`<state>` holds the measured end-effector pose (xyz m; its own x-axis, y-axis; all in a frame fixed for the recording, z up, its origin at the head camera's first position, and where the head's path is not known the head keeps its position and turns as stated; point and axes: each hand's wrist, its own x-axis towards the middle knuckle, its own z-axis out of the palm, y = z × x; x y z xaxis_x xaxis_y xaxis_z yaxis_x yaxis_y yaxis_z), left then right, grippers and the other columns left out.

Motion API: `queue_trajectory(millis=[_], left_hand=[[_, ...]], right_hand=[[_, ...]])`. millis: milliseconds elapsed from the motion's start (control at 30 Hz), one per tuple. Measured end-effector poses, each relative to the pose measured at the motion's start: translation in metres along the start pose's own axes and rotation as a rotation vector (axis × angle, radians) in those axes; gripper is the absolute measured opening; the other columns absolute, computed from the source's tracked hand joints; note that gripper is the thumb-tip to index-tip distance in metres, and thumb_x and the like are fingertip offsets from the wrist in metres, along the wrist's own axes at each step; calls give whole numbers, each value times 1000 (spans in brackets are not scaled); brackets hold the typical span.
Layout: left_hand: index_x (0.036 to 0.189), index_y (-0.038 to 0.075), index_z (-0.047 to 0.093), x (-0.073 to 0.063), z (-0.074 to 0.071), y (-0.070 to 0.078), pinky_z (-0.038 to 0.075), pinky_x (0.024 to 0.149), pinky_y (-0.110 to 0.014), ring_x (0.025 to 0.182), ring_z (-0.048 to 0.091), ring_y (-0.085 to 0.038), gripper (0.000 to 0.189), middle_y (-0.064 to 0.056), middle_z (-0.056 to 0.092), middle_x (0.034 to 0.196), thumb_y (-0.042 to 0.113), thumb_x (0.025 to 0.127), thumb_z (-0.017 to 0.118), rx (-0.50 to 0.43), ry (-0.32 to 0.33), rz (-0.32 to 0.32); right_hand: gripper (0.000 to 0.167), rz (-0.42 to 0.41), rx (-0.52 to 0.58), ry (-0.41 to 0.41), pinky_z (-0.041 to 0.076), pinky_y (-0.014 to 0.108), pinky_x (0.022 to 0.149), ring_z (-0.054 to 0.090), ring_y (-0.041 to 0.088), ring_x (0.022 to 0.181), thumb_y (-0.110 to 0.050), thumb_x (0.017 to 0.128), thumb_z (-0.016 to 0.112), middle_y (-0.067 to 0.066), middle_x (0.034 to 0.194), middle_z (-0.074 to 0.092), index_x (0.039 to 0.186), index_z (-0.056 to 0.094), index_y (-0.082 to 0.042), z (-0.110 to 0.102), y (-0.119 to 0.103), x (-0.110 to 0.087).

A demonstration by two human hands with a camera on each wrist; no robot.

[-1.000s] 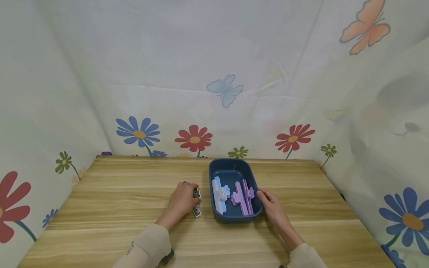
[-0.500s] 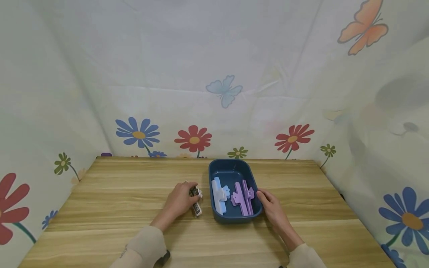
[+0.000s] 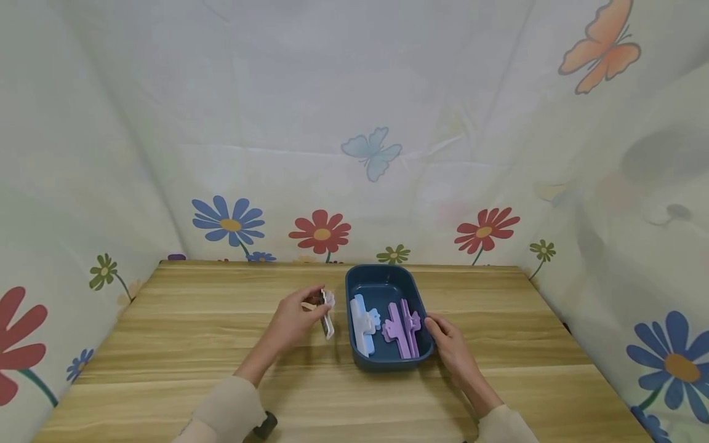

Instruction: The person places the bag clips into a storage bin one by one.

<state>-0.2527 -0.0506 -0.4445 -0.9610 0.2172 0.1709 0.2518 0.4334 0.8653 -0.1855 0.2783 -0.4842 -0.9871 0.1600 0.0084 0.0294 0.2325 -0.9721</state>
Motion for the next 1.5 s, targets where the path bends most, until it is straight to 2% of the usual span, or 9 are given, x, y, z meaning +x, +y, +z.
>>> queue_trajectory(millis=[233, 333, 533, 767, 933, 1033, 1167, 1367, 1500], left_hand=[[144, 5, 59, 1, -15, 22, 56, 94, -41, 109, 63, -24, 53, -8, 70, 118, 23, 97, 75, -27, -4, 54], [146, 6, 57, 4, -23, 30, 55, 96, -42, 111, 63, -25, 54, -9, 69, 121, 24, 98, 74, -51, -4, 74], [149, 7, 54, 8, -39, 50, 52, 101, -46, 117, 61, -27, 57, -10, 67, 126, 28, 99, 72, -90, -7, 116], [149, 5, 55, 11, -54, 79, 52, 100, -45, 117, 61, -28, 54, -12, 67, 127, 22, 100, 71, -115, 17, 200], [147, 6, 57, 12, -63, 98, 52, 97, -42, 114, 62, -27, 52, -11, 67, 124, 22, 99, 72, -120, 33, 253], [146, 8, 58, 14, -68, 106, 52, 95, -40, 111, 63, -28, 51, -11, 68, 123, 23, 99, 72, -106, 46, 269], [147, 9, 58, 14, -73, 115, 54, 93, -41, 110, 64, -29, 51, -10, 67, 126, 23, 100, 72, -100, 58, 279], [149, 9, 56, 17, -80, 125, 52, 99, -43, 114, 62, -26, 53, -11, 66, 128, 22, 100, 71, -152, 54, 300], [151, 8, 53, 19, -84, 130, 50, 98, -39, 114, 60, -24, 54, -10, 65, 129, 21, 101, 70, -151, 58, 319]], right_hand=[[46, 14, -19, 5, 42, 39, 109, 52, 30, 131, -29, 110, 53, 20, 144, 57, 142, 58, 2, -2, 2, 0], [45, 18, -23, 4, 40, 41, 111, 51, 30, 132, -29, 110, 53, 20, 145, 57, 143, 57, 2, -2, 4, 1], [44, 8, 2, 6, 43, 38, 108, 52, 30, 129, -28, 109, 54, 20, 142, 58, 142, 58, 2, -2, 4, 0], [44, 5, 10, 3, 44, 41, 108, 52, 29, 128, -28, 109, 54, 21, 142, 58, 142, 58, 2, -2, 2, 0], [45, 9, -11, 8, 44, 29, 104, 51, 28, 130, -29, 109, 55, 20, 143, 58, 142, 59, 2, -3, 1, 1], [46, 4, -26, 8, 45, 27, 102, 51, 29, 131, -30, 109, 54, 21, 144, 57, 142, 58, 3, -3, 2, 2], [44, 1, -22, 7, 46, 34, 103, 53, 30, 128, -28, 109, 54, 21, 142, 59, 140, 59, 3, -2, 1, 2], [40, -1, -18, 17, 47, 32, 100, 55, 29, 124, -26, 109, 55, 19, 137, 62, 137, 63, 1, -1, 2, 2], [39, 1, -16, 17, 48, 33, 99, 56, 28, 121, -25, 109, 55, 19, 136, 63, 136, 63, 1, 0, 1, 3]])
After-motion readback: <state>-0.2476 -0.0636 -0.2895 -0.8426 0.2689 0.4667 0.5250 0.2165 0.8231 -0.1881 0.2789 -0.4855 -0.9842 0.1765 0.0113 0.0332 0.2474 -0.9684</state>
